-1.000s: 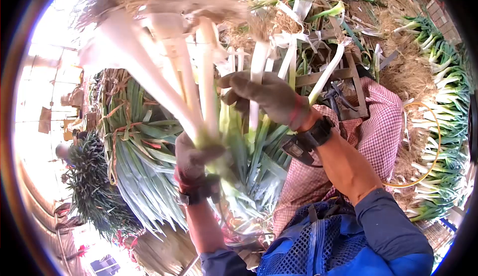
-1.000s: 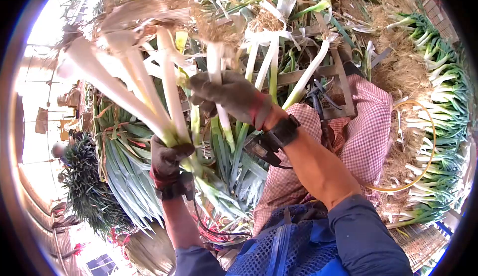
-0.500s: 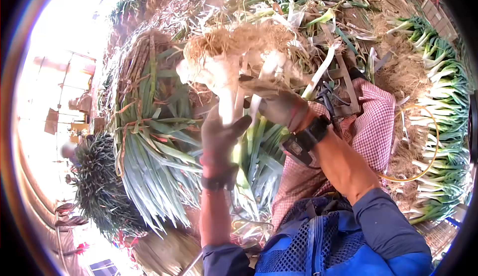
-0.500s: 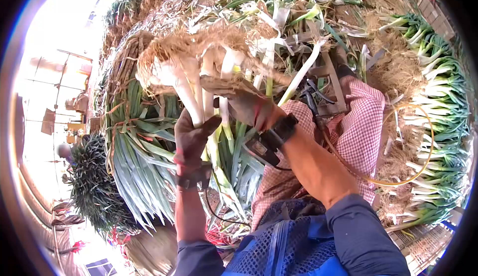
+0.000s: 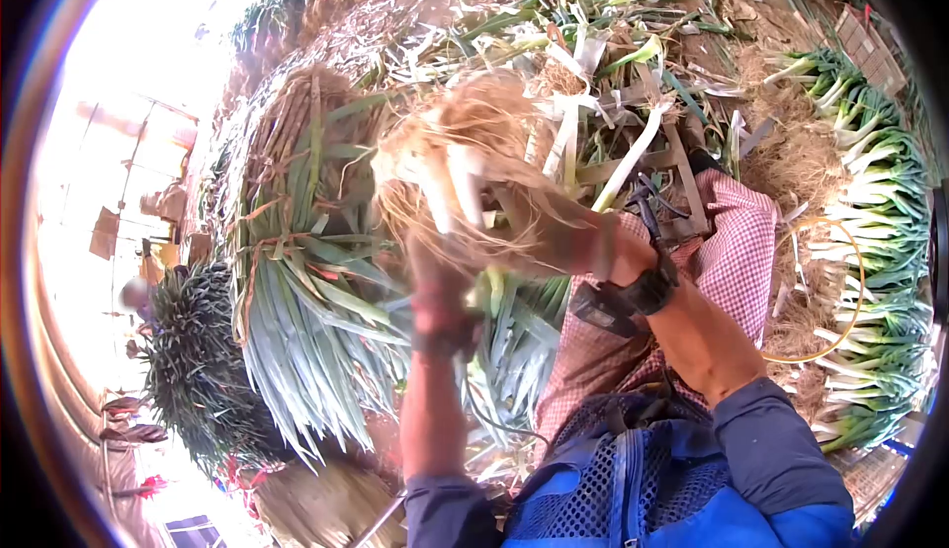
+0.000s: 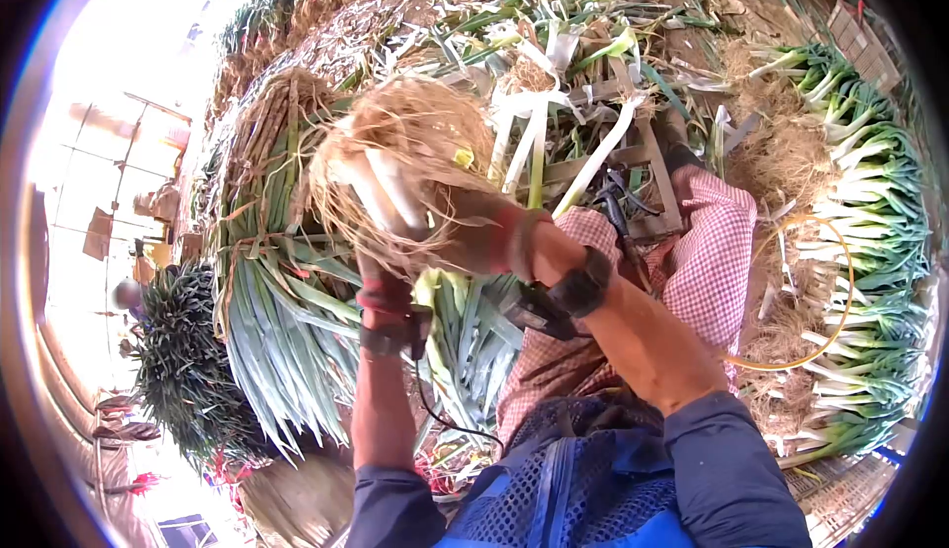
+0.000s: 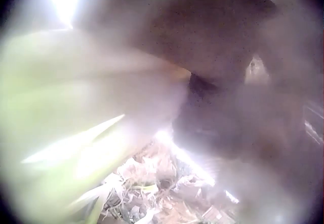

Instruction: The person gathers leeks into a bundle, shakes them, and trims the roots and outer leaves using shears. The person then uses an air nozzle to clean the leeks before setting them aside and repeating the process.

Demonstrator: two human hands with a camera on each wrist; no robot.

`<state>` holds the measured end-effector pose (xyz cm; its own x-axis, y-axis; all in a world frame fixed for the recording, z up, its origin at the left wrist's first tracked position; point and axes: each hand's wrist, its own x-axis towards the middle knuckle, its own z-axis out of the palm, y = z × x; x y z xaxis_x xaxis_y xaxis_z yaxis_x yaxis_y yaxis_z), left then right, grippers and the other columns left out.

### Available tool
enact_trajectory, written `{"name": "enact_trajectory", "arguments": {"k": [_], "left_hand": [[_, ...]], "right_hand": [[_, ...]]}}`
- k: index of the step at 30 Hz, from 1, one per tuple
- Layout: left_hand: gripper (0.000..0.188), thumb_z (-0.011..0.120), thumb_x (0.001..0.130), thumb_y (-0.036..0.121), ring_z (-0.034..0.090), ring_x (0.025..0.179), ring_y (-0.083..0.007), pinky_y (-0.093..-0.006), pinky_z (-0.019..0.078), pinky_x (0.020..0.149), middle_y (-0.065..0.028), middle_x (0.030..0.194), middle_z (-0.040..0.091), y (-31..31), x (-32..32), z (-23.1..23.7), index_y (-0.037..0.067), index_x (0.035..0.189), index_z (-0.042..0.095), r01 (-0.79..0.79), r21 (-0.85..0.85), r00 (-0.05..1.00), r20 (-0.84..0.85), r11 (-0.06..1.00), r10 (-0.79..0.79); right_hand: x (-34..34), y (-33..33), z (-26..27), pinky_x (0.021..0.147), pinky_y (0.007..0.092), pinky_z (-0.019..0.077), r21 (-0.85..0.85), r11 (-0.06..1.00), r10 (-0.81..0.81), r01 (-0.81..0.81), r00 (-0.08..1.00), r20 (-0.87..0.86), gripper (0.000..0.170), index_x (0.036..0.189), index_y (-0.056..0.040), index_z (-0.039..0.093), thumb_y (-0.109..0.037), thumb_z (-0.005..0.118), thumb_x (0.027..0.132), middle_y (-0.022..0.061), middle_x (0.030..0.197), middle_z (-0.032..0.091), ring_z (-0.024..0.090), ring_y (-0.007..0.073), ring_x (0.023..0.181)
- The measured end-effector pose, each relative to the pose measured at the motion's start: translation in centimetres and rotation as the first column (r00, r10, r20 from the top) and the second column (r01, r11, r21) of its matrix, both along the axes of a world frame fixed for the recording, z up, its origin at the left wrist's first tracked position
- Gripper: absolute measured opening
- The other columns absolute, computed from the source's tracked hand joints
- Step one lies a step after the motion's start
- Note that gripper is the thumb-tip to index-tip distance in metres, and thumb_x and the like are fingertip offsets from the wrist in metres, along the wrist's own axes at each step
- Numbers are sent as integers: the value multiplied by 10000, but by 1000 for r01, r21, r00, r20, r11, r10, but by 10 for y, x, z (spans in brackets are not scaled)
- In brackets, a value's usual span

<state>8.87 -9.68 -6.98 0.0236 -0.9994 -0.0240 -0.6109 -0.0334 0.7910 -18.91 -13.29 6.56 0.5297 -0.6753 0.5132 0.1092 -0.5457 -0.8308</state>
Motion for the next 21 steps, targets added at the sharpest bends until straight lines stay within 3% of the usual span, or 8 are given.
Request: {"name": "enact_trajectory", "arguments": {"k": [2, 3, 4, 7, 8, 10, 12, 21], "left_hand": [[638, 791, 961, 348, 705, 1083, -263, -424, 599, 871, -122, 1306, 694, -3, 40, -1, 33, 1462, 554, -8, 45, 869, -494, 999, 29], [640, 841, 935, 285, 730, 1027, -251, -401, 649, 785, -145, 1264, 708, -5, 59, 7, 10, 1442, 564, 7, 65, 770, -637, 998, 36], [625, 844, 927, 278, 731, 1019, -248, -397, 647, 785, -142, 1250, 712, -5, 67, 28, 11, 1424, 575, 15, 93, 748, -662, 996, 50], [578, 855, 906, 260, 736, 996, -237, -385, 642, 786, -134, 1210, 724, 2, 77, 87, 15, 1369, 609, 13, 136, 822, -566, 991, 67], [563, 858, 899, 254, 738, 989, -233, -381, 640, 787, -132, 1197, 728, 7, 80, 103, 17, 1350, 620, 4, 144, 843, -533, 990, 74], [532, 865, 885, 241, 741, 973, -226, -372, 636, 787, -127, 1170, 736, 23, 88, 126, 20, 1314, 643, -22, 156, 876, -474, 988, 94], [501, 872, 871, 229, 744, 958, -219, -364, 633, 788, -122, 1143, 744, 40, 93, 139, 23, 1277, 665, -41, 179, 895, -431, 983, 116], [362, 904, 806, 174, 758, 889, -187, -327, 617, 791, -99, 1023, 781, 62, 60, 162, 35, 1112, 767, 15, 271, 936, -343, 962, 82]], "right_hand": [[-1, 1, 8, 1054, 357, 577, -188, 981, -63, 48, 995, -77, 402, 1292, -43, 701, -275, 802, 978, 131, 1245, 709, 703, 235, 1095], [-18, -10, 11, 1025, 349, 593, -48, 995, 74, -86, 975, -208, 411, 1265, -45, 717, -315, 811, 970, 127, 1205, 733, 726, 214, 1064], [-35, -20, 13, 995, 341, 610, 101, 978, 204, -181, 921, -330, 423, 1238, -47, 733, -355, 821, 962, 124, 1166, 758, 748, 192, 1033], [-52, -41, 51, 977, 347, 582, 126, 992, 32, -23, 997, -71, 585, 1392, -33, 670, -446, 770, 990, 130, 1200, 763, 727, 214, 1106], [-48, -53, 55, 997, 338, 574, 115, 993, -38, 22, 989, 145, 630, 1447, -45, 644, -475, 753, 999, 120, 1246, 752, 716, 219, 1126], [-28, -87, 58, 1074, 377, 557, 293, 950, -15, -113, 916, 401, 620, 1445, -98, 646, -577, 645, 1051, 72, 1284, 750, 719, 186, 1171], [-3, -106, 63, 1167, 418, 472, 316, 937, 15, -148, 922, 387, 687, 1516, -56, 588, -564, 645, 1057, 122, 1433, 678, 621, 212, 1348], [62, -72, 6, 985, 384, 503, 473, 781, 98, -408, 828, 553, 580, 1284, -62, 705, -580, 685, 1024, 104, 1245, 748, 676, 198, 1110]]}}
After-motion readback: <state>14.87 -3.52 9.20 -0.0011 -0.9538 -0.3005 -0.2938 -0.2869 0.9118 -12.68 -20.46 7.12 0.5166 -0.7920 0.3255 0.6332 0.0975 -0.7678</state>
